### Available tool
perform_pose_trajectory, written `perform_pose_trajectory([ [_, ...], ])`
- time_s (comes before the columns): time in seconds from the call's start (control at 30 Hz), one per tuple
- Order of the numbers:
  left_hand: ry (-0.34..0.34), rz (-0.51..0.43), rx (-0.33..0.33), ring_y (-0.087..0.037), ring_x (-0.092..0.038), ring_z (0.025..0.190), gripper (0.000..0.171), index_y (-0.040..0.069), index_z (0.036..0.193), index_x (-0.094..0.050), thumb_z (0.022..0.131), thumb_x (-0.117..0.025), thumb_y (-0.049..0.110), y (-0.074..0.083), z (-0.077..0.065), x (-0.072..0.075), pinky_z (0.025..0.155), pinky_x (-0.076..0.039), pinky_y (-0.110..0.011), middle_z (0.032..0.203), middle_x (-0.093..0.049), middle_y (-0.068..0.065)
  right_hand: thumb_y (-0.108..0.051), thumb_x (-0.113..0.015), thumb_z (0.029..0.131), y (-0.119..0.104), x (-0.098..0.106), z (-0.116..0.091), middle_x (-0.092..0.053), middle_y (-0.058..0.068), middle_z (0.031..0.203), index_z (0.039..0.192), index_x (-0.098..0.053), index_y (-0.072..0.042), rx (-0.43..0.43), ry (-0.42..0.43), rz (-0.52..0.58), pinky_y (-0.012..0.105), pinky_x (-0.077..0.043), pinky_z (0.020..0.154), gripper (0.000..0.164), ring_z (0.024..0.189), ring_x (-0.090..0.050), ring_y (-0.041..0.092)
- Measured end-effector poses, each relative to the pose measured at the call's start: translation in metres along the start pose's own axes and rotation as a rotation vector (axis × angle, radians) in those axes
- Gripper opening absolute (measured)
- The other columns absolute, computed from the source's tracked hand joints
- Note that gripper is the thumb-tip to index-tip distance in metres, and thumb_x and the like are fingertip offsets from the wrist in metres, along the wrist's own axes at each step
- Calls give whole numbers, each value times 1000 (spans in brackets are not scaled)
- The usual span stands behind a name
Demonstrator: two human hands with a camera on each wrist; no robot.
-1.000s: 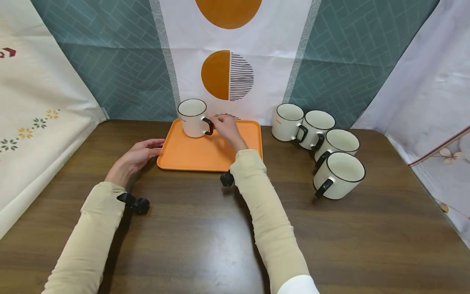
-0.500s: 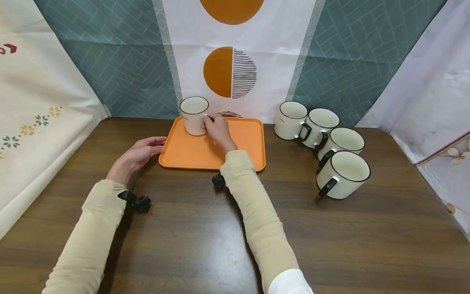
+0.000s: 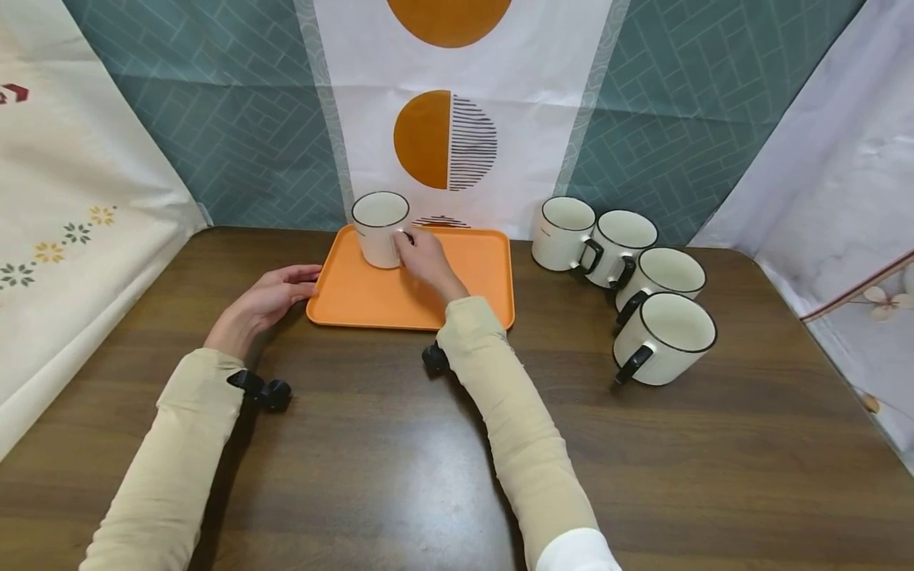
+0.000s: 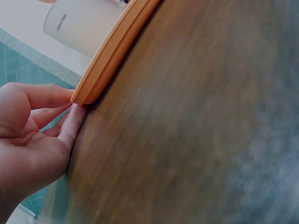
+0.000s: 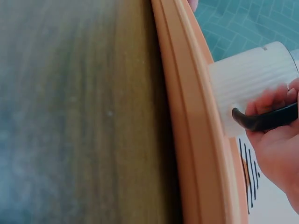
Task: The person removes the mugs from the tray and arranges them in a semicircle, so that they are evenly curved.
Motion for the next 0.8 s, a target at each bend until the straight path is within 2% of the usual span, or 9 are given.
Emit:
perform_pose_trajectory([
  [0.17,-3,0,3,-31,-37,129,56,-5,149,-26,97,-46,-3,0,0,-1,111,-29,-38,147,-32,-23,-29,-40,103,1,6,-8,-48,5,67,80,-51,-4,-37,3,1,26,-35,57,36,61,-41,16],
  [0.3,-1,3,-3,-32,-37,129,56,-5,149,-25,97,-46,-3,-1,-1,0,111,-28,-38,147,-32,-23,-33,-39,103,-2,14,-16,-46,6,66,77,-48,-6,-81,12,48,27,-33,57,38,59,-38,16],
  [0.57,-4,17,12,-32,-36,129,56,-5,149,-25,97,-46,-2,-1,-2,1,111,-28,-38,148,-31,-24,-36,-38,103,-1,34,-40,-38,3,60,70,-45,-4,-11,46,35,28,-28,51,46,52,-31,16],
  [0.7,-10,32,0,-31,-36,130,56,-5,150,-24,98,-47,0,-2,-2,1,111,-28,-39,148,-30,-24,-35,-39,103,-1,42,-54,-35,2,57,72,-44,3,5,80,101,28,-26,51,49,52,-30,16],
  [0.8,-19,33,-12,-31,-36,130,56,-5,150,-24,99,-46,0,0,-2,0,111,-29,-38,149,-30,-24,-32,-39,104,-2,49,-62,-35,2,59,71,-42,3,3,109,177,27,-26,53,48,54,-29,16],
])
Point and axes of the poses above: each hand's wrist, its own z-axis towards the middle knuckle, its own x-axis out of the back of the hand, y = z × x, the point moved 2 cm from there along z, towards the middle knuckle
